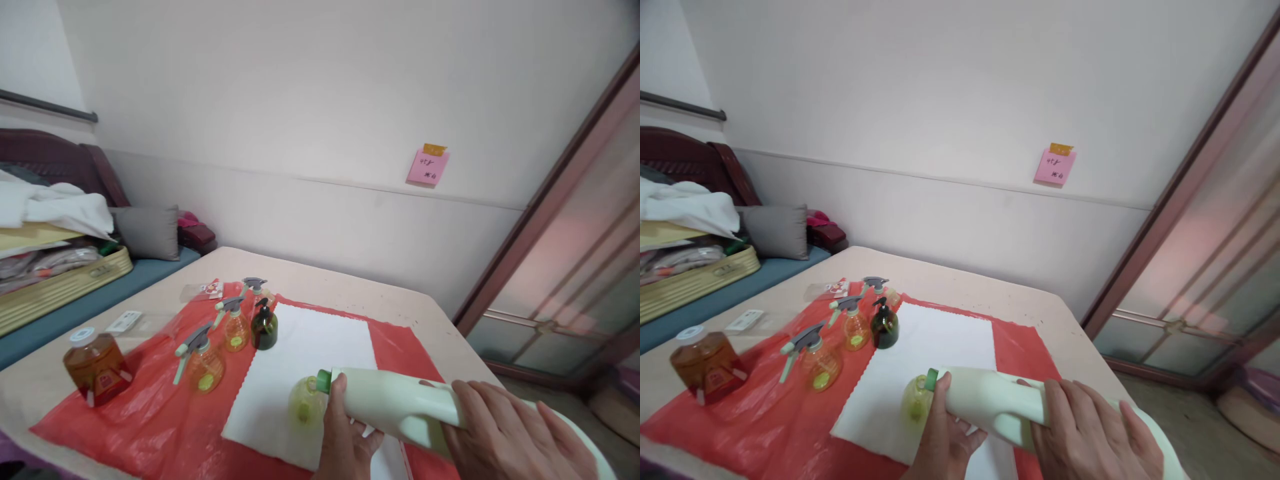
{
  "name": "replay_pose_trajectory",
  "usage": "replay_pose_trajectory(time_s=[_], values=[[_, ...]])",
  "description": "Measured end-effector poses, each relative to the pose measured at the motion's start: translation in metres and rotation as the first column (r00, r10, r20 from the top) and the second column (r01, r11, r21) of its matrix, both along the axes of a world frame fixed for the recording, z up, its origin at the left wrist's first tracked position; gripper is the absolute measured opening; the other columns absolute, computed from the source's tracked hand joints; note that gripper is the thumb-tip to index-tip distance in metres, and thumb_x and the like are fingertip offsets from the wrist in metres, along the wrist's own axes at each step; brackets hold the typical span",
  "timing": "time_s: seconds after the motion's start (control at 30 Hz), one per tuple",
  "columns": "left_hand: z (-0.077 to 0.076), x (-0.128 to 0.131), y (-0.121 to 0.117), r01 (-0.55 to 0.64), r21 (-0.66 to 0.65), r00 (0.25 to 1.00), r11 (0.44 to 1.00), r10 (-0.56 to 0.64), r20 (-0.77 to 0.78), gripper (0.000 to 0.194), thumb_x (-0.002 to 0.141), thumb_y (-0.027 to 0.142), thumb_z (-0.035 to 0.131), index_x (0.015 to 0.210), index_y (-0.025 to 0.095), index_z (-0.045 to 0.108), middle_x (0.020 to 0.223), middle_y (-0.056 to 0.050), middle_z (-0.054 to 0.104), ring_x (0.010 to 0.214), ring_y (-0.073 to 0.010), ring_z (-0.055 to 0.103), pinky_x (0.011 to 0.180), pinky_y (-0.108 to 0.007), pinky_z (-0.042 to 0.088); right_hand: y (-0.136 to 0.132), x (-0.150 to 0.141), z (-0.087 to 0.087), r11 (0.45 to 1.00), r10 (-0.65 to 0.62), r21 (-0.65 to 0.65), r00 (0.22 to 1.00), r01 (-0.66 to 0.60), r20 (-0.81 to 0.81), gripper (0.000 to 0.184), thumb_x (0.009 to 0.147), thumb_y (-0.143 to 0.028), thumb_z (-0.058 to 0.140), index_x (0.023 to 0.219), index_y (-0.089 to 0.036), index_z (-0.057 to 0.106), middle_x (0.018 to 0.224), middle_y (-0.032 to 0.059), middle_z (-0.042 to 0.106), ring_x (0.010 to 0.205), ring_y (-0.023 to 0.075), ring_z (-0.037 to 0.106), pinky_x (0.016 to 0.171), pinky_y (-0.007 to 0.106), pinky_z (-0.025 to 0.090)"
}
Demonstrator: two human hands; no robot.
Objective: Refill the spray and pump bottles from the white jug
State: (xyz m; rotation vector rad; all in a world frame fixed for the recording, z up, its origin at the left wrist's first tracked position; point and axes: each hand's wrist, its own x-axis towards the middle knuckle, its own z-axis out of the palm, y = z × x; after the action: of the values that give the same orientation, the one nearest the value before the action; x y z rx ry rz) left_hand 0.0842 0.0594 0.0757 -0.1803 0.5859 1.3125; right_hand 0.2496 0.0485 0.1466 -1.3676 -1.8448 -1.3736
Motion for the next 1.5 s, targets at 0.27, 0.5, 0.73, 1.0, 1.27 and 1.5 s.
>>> replay_pose_trajectory(time_s=[0.27, 0.5, 0.73, 1.0, 1.27, 1.5], values=[[-0.0012, 0.0008, 0.0020, -0.004, -0.011, 1.000, 1.000, 0.004, 0.013, 0.065, 0.078, 0.052, 0.067, 0.134, 0.025, 0.049, 0.127, -0.012, 0.063, 0.107, -0.0302, 0.065, 0.088, -0.044, 0.054, -0.0010, 0.0012, -0.0008, 1.000, -0.004, -0.012, 1.000, 0.003, -0.016, 0.012, 0.085, -0.030, 0.055, 0.089, -0.021, 0.060, 0.090, 0.0069, 0.072, 0.080, 0.0263, 0.064, 0.082, 0.045, 0.044], [-0.0011, 0.0019, 0.0020, -0.008, -0.037, 1.000, 0.999, 0.008, 0.005, 0.063, 0.078, 0.053, 0.067, 0.133, 0.026, 0.050, 0.125, -0.012, 0.064, 0.105, -0.0300, 0.066, 0.086, -0.044, 0.055, -0.0009, 0.0020, -0.0008, 1.000, 0.004, -0.005, 1.000, -0.004, -0.001, 0.013, 0.085, -0.032, 0.056, 0.090, -0.021, 0.060, 0.090, 0.0072, 0.072, 0.081, 0.0263, 0.064, 0.082, 0.045, 0.044], [0.0005, 0.0011, -0.0011, -0.026, 0.001, 1.000, 1.000, 0.026, 0.012, 0.070, 0.074, 0.052, 0.071, 0.134, 0.026, 0.048, 0.132, -0.013, 0.060, 0.109, -0.0313, 0.065, 0.087, -0.042, 0.055, -0.0013, 0.0023, -0.0006, 1.000, 0.004, -0.003, 1.000, -0.004, -0.002, 0.014, 0.085, -0.032, 0.055, 0.091, -0.021, 0.060, 0.090, 0.0068, 0.072, 0.079, 0.0257, 0.064, 0.081, 0.045, 0.044], [-0.0019, 0.0010, 0.0001, -0.018, -0.009, 1.000, 1.000, 0.018, 0.005, 0.068, 0.076, 0.053, 0.068, 0.135, 0.027, 0.048, 0.132, -0.012, 0.060, 0.112, -0.0316, 0.063, 0.089, -0.044, 0.054, -0.0020, -0.0001, 0.0000, 1.000, -0.010, -0.016, 0.999, 0.010, -0.031, 0.010, 0.086, -0.030, 0.055, 0.088, -0.021, 0.059, 0.089, 0.0061, 0.071, 0.082, 0.0253, 0.064, 0.084, 0.045, 0.044], [-0.0009, 0.0007, 0.0011, 0.001, -0.027, 1.000, 1.000, -0.001, 0.009, 0.066, 0.076, 0.052, 0.069, 0.133, 0.026, 0.049, 0.129, -0.012, 0.062, 0.111, -0.0309, 0.063, 0.088, -0.042, 0.055, -0.0009, 0.0027, -0.0005, 1.000, 0.004, 0.011, 1.000, -0.005, 0.011, 0.014, 0.085, -0.033, 0.055, 0.090, -0.021, 0.061, 0.090, 0.0069, 0.072, 0.080, 0.0251, 0.064, 0.082, 0.044, 0.044], [-0.0012, 0.0013, 0.0007, -0.012, -0.029, 1.000, 0.999, 0.012, 0.015, 0.067, 0.076, 0.052, 0.069, 0.134, 0.026, 0.048, 0.130, -0.012, 0.061, 0.110, -0.0309, 0.064, 0.088, -0.043, 0.054, -0.0013, 0.0023, -0.0008, 1.000, 0.007, 0.002, 1.000, -0.007, 0.003, 0.013, 0.085, -0.031, 0.055, 0.090, -0.020, 0.060, 0.089, 0.0069, 0.072, 0.080, 0.0250, 0.063, 0.084, 0.045, 0.044]])
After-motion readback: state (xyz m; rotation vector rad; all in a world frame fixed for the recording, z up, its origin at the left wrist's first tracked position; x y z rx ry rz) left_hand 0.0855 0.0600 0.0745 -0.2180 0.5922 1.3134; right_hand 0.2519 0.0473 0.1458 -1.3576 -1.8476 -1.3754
